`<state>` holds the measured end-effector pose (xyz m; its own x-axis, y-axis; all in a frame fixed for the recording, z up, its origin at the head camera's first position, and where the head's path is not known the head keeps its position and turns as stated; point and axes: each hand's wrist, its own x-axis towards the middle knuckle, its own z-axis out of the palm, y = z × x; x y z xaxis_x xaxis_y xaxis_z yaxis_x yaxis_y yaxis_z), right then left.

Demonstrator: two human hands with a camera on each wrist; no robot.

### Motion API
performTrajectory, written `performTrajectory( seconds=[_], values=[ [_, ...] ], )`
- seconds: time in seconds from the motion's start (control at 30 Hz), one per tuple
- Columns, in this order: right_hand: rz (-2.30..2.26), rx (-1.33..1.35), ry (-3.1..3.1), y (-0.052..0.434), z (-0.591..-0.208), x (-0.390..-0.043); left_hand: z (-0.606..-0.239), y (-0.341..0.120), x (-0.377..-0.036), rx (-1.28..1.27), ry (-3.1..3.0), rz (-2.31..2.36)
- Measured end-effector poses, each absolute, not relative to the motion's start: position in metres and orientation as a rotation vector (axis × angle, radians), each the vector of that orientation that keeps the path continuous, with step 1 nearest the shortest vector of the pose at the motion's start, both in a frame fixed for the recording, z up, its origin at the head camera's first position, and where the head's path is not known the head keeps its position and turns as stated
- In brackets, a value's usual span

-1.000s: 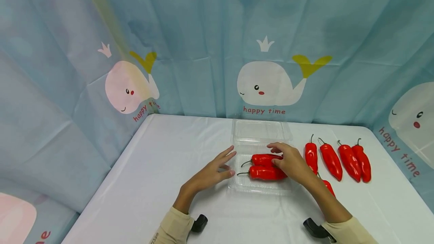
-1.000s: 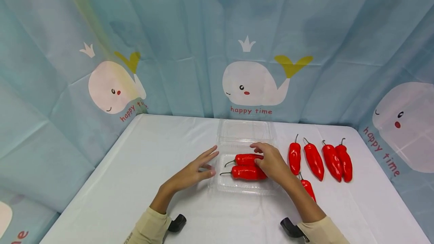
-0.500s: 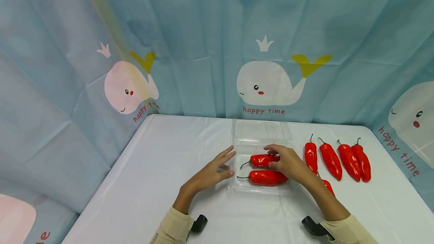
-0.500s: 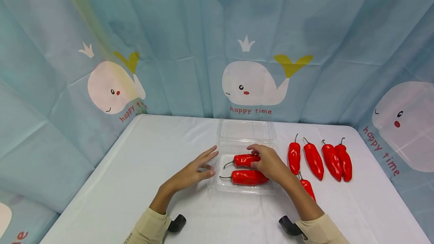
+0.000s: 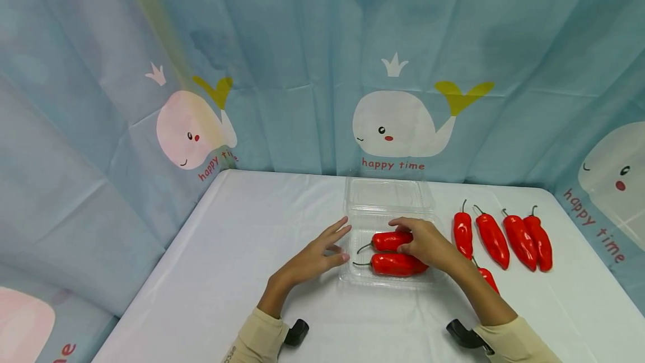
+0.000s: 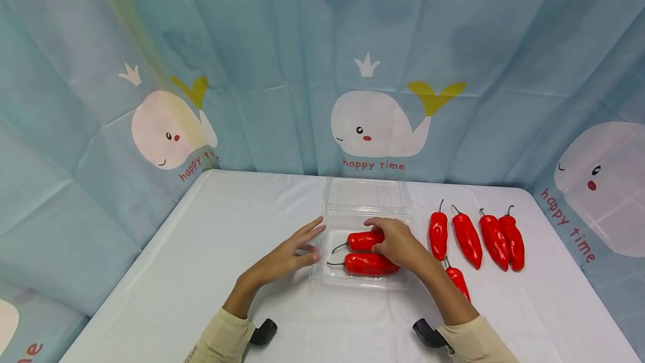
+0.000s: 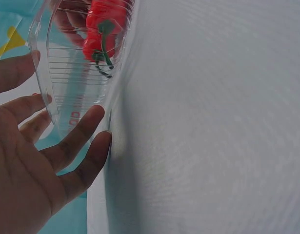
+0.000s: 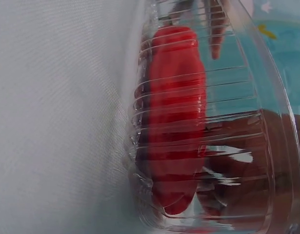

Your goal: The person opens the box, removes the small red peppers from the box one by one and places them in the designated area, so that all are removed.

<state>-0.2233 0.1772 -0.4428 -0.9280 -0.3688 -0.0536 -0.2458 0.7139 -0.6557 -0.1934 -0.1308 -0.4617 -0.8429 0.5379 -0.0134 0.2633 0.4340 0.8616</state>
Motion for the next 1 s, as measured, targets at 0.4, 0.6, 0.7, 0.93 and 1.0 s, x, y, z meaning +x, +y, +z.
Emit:
performTrajectory(
  seconds=[0.4,0.6,0.7,0.93,1.0],
  values=[
    [-1.049,-0.524,2.765,0.179,-0.443,-0.222,-0.462,-0.131,-0.193,0.691,2.403,1.367],
    [-1.121,-0.510,2.769,0.181,-0.440,-0.219,-0.460,-0.131,-0.193,0.696,2.402,1.364],
    [-1.167,-0.494,2.776,0.182,-0.437,-0.217,-0.460,-0.132,-0.193,0.701,2.396,1.371],
    [-1.257,-0.464,2.790,0.184,-0.430,-0.211,-0.461,-0.132,-0.194,0.708,2.398,1.369],
    [-1.274,-0.464,2.792,0.185,-0.428,-0.209,-0.461,-0.132,-0.194,0.705,2.397,1.369]
  ],
)
